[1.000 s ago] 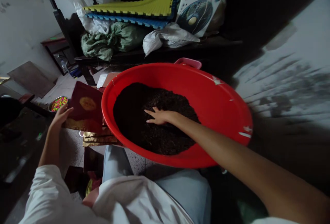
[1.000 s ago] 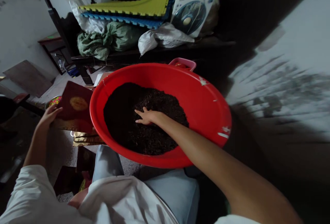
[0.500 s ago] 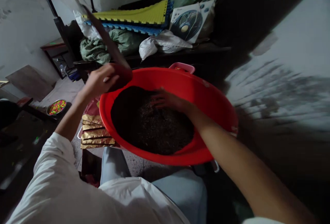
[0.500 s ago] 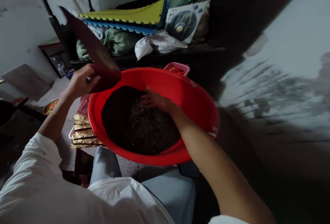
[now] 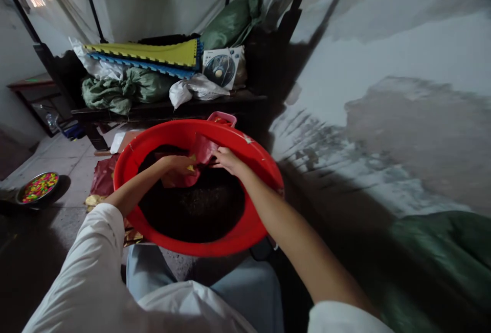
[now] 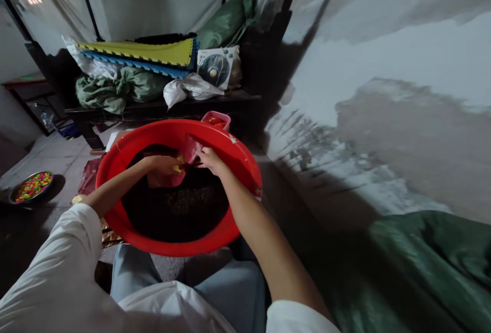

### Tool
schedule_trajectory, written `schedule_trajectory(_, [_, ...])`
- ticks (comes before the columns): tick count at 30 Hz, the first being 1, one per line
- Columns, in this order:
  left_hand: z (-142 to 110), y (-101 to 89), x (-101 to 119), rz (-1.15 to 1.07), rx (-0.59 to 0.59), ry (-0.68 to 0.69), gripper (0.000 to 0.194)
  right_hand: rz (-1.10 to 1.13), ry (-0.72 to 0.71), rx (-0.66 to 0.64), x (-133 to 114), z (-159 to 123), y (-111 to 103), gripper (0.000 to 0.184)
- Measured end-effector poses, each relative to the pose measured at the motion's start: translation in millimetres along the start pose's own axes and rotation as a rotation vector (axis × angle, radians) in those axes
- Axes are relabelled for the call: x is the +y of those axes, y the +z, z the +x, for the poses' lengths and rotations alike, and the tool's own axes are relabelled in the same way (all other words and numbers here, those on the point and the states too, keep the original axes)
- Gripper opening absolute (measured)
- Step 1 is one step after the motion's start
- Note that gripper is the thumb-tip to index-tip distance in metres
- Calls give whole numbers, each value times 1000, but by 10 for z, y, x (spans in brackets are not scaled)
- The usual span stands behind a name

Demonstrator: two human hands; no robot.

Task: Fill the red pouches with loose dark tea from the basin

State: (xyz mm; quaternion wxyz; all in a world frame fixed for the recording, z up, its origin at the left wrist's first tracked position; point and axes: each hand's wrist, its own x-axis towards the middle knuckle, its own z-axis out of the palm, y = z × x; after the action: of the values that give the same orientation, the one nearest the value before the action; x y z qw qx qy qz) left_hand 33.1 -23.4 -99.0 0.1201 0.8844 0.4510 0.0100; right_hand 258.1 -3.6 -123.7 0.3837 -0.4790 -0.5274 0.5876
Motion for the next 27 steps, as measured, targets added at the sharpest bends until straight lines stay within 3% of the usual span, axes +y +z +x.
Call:
schedule_trajectory(2, [-11, -36, -119, -46, -70, -63, 29, -24, -27, -11, 9, 43, 2, 17])
schedule_trajectory(5, [-73, -122, -288, -116, -25, -177, 32, -45, -66, -39, -19, 57, -42, 16])
schedule_trajectory(7, [-113, -184, -340, -175, 23, -257, 41, -100, -108, -140, -46, 29, -75, 22])
schedule_trajectory(11, [-169, -307, -261, -504, 218, -373, 61, -300, -295, -456, -94, -90, -38, 47])
schedule_trajectory(15, [-229, -387, -143, -606, 315, -343, 76, -462, -338, -558, -119, -214, 102, 56])
schedule_trajectory(22, [-276, -436, -155, -686, 162, -311, 62, -582, -346, -603, -192, -263, 91, 54])
schedule_trajectory(27, [-276, -433, -115, -767, 119, -340, 43, -585, -344, -615, -222, -285, 46, 55])
